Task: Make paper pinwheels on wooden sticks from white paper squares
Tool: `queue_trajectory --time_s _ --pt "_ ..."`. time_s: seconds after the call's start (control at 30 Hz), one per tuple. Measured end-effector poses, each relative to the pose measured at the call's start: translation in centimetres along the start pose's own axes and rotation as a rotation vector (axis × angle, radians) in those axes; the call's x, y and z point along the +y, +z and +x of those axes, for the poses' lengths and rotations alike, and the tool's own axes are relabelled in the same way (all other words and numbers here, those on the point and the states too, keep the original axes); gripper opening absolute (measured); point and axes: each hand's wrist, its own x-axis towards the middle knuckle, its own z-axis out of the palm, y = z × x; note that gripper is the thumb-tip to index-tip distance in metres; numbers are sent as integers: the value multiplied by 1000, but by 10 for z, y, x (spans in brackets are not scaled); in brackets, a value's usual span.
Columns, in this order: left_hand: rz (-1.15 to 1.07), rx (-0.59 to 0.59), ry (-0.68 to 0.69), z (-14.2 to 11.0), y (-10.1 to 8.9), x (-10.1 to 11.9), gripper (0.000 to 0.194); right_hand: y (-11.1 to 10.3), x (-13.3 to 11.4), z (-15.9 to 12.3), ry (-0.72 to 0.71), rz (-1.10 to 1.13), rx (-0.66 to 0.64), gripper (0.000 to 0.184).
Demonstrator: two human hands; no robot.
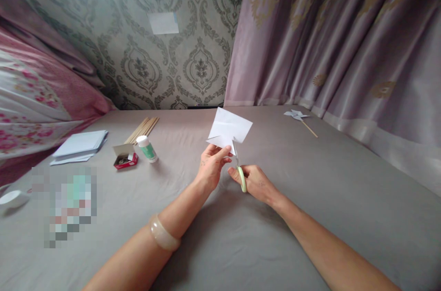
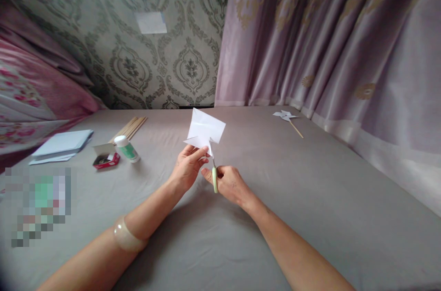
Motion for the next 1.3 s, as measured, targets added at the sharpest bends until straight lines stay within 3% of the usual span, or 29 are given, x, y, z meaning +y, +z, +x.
queue_trajectory --time_s 1.3 --pt "-102 68 -57 -3 7 -2 28 2 3 2 7 -30 86 59"
